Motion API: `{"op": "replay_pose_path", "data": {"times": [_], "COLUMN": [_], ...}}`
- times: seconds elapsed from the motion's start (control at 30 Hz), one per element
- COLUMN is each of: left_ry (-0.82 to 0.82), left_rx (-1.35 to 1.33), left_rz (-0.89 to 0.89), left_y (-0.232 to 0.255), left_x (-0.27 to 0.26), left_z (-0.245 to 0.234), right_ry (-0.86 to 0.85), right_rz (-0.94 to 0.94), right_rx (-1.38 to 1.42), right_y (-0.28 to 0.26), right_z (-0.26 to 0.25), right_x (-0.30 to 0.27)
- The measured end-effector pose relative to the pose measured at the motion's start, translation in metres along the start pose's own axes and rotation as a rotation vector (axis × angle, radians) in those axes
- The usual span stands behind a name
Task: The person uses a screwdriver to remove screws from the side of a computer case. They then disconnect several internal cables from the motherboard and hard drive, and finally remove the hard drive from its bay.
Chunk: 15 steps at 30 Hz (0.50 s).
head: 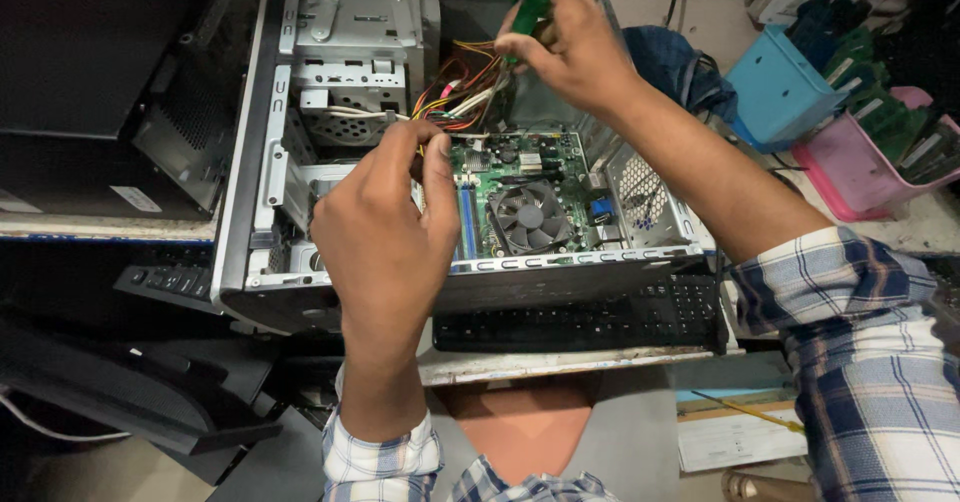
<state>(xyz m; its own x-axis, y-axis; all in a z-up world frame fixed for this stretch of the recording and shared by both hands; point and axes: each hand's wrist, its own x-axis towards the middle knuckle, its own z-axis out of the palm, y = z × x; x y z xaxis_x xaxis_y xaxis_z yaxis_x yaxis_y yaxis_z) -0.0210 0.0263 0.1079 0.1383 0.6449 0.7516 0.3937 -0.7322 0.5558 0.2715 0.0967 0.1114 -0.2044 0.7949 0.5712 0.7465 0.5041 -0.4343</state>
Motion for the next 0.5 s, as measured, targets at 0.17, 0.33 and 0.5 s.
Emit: {"op": "replay_pose_path", "data": {"times": [0.17,0.33,0.5], "left_ry": [-0.008,-0.019,-0.015], "left_rx": [-0.004,-0.002,0.003], "left_rz": [-0.005,-0.028,-0.025], "left_y": [0.0,0.001,0.001], "left_x": [0.001,0.001,0.001], "left_z": [0.0,0.0,0.0], "right_ry": [0.002,0.083,0.018], "right_rz": [-0.135,-0.172,-0.119], "right_rx": [-0.052,-0.161,0.088], "right_y": [0.001,-0.002,-0.011], "right_z": [0.0,-0.004,-0.004], "right_x": [-0.001,0.001,0.003]}}
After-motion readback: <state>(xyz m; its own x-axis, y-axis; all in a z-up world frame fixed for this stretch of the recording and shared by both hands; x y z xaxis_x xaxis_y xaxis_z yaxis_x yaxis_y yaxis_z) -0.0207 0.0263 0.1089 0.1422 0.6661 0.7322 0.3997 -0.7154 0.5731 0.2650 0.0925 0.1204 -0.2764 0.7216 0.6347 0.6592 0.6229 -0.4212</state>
